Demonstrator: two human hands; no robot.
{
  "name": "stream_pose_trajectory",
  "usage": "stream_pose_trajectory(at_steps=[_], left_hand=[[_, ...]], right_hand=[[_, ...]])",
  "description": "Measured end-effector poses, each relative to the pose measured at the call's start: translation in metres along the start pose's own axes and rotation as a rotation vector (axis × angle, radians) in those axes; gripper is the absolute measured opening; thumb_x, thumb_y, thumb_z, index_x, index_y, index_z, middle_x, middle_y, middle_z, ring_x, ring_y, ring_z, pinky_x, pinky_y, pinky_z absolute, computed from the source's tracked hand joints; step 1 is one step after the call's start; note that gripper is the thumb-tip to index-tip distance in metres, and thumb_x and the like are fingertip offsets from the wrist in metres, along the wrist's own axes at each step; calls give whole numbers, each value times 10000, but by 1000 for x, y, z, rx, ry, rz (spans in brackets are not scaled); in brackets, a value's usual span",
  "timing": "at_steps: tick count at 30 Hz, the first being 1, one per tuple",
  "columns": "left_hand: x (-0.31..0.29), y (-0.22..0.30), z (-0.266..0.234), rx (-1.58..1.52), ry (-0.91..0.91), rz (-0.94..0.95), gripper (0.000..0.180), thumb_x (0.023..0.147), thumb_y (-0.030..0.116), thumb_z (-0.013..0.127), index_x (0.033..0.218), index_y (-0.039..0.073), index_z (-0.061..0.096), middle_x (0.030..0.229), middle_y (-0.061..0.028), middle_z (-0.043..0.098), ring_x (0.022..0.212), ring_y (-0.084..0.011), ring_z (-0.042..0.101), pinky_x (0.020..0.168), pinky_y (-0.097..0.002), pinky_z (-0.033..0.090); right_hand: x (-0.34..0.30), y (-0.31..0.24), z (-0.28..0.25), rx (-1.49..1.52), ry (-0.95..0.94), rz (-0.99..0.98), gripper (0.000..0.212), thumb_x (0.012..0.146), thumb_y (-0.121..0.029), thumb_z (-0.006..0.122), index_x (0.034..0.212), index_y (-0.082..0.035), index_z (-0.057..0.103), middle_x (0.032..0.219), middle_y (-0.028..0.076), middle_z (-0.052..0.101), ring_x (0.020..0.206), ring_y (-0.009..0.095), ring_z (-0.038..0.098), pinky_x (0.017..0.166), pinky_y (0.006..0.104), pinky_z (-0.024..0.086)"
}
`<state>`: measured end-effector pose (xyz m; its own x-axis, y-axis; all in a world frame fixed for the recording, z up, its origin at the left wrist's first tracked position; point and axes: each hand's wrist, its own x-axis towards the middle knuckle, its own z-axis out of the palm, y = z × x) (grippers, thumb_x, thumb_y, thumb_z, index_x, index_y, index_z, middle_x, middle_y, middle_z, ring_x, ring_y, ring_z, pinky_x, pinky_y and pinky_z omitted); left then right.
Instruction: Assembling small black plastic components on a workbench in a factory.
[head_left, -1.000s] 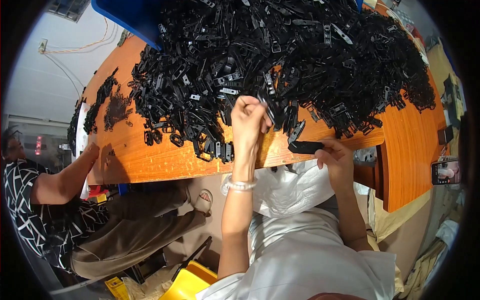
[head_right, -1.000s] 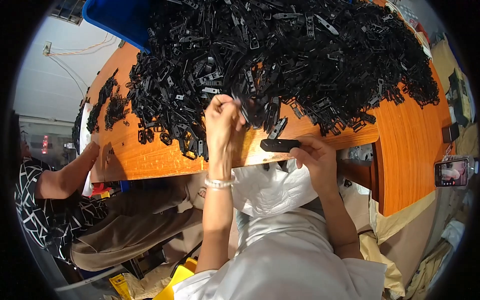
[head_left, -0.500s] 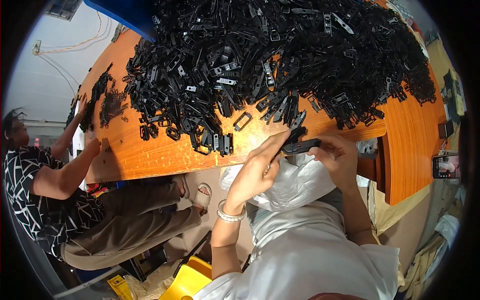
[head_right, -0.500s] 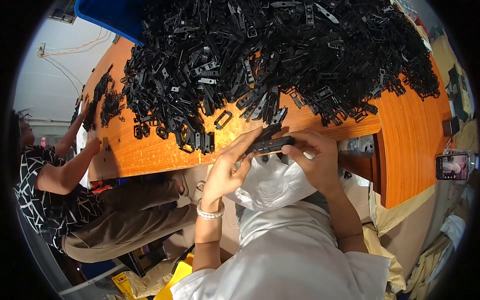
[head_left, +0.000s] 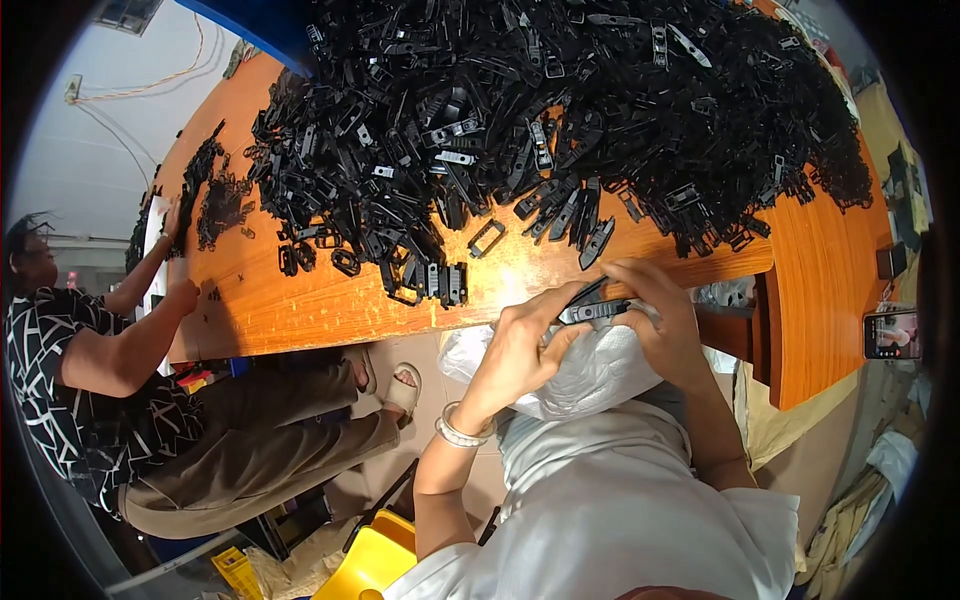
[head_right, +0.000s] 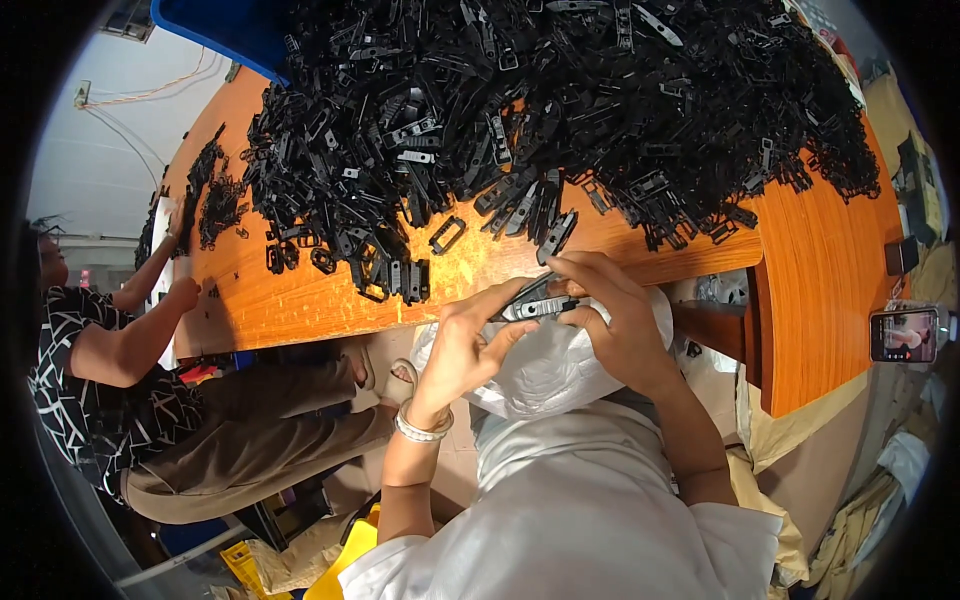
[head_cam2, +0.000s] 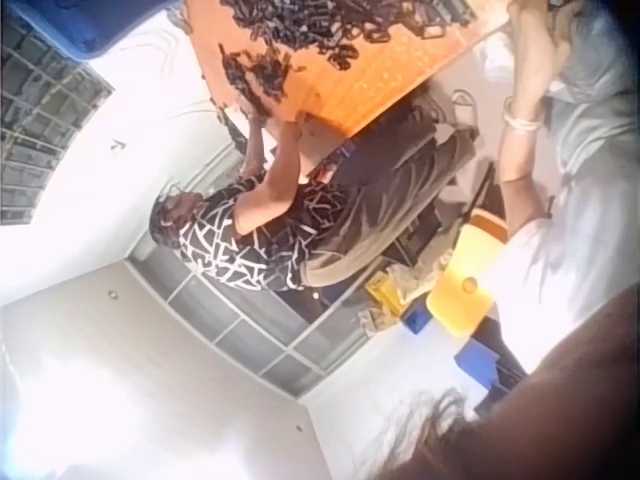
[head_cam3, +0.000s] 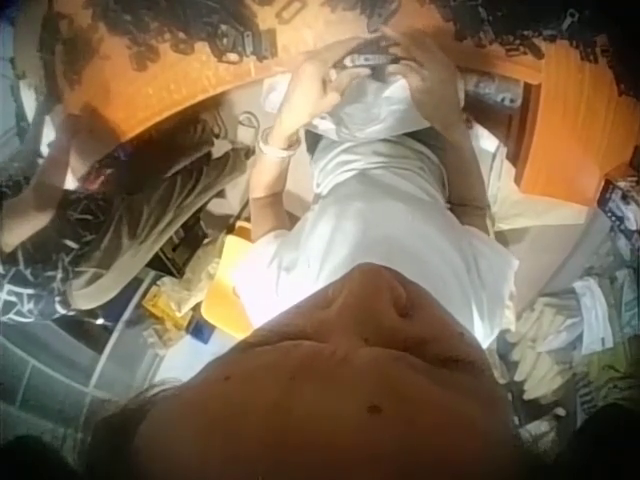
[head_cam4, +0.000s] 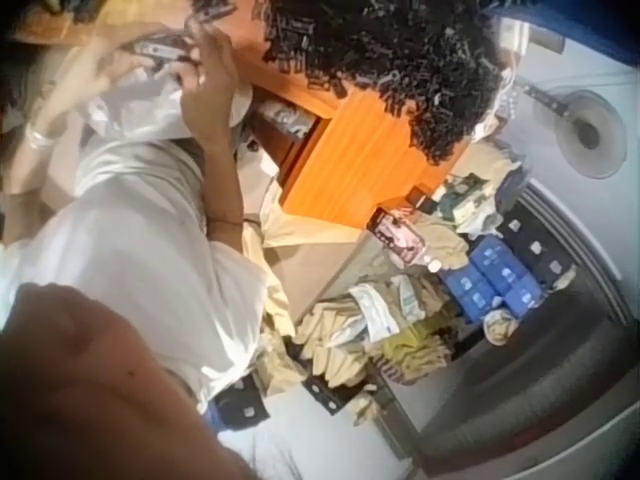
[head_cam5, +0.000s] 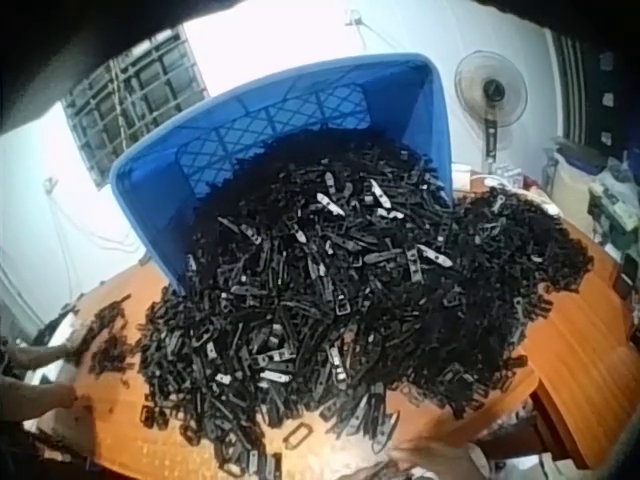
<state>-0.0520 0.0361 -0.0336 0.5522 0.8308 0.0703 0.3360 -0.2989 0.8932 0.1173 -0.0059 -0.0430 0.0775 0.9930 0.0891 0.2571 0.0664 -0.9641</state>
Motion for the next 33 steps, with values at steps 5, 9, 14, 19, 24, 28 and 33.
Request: stream_pose_trajectory(at_steps=[5, 9, 14, 19, 24, 28, 33], left_hand=[[0, -4, 2, -6, -1, 23, 351, 689, 47, 685, 1005, -57, 572, 877, -181, 626, 772, -241, 627, 698, -293, 474], [-4, -20, 2, -201, -135, -118, 344, 723, 103, 674, 1024, -35, 583, 867, -159, 635, 768, -196, 622, 701, -277, 475], [16, -36, -24, 315, 145, 196, 167, 761, 110, 625, 896, 13, 639, 813, -137, 628, 666, -219, 592, 614, -307, 478], [31, -59, -29, 955, 330, 24, 85, 710, 30, 585, 773, -25, 595, 740, -157, 509, 657, -306, 542, 513, -388, 431], [30, -51, -25, 980, 346, 126, 147, 659, 5, 587, 782, -42, 521, 807, -169, 495, 725, -306, 531, 582, -386, 439], [18, -42, -13, 530, 322, 83, 111, 761, 3, 558, 847, -41, 503, 838, -167, 544, 726, -310, 538, 626, -373, 440], [6, -39, 6, 14, 319, -96, 209, 731, -38, 609, 923, -34, 526, 809, -86, 554, 680, -122, 530, 596, -219, 428]], right_hand=[[-3, 12, -7, -13, -3, -4, 385, 632, 112, 566, 1001, 5, 594, 940, 101, 557, 842, 176, 563, 739, 250, 454], [-1, 13, -9, 246, -39, 57, 341, 644, 109, 561, 968, 15, 610, 868, 78, 563, 778, 145, 565, 677, 228, 458], [-7, 26, -12, 83, -167, 84, 290, 699, 82, 557, 973, 4, 611, 778, 54, 546, 707, 119, 550, 609, 217, 440], [12, 48, -13, -273, 46, 6, 201, 781, -18, 560, 978, -16, 602, 721, 84, 552, 640, 167, 560, 565, 269, 434], [33, 62, 4, -1008, 371, -105, 205, 829, -175, 539, 994, -66, 594, 789, 121, 603, 636, 302, 567, 593, 376, 442], [32, 62, 4, -1046, 360, -82, 164, 824, -160, 547, 944, -62, 600, 776, 114, 613, 629, 292, 576, 576, 362, 448], [18, 45, 1, -682, 414, -59, 80, 795, -54, 565, 854, -29, 613, 731, 101, 604, 604, 223, 580, 538, 285, 446]])
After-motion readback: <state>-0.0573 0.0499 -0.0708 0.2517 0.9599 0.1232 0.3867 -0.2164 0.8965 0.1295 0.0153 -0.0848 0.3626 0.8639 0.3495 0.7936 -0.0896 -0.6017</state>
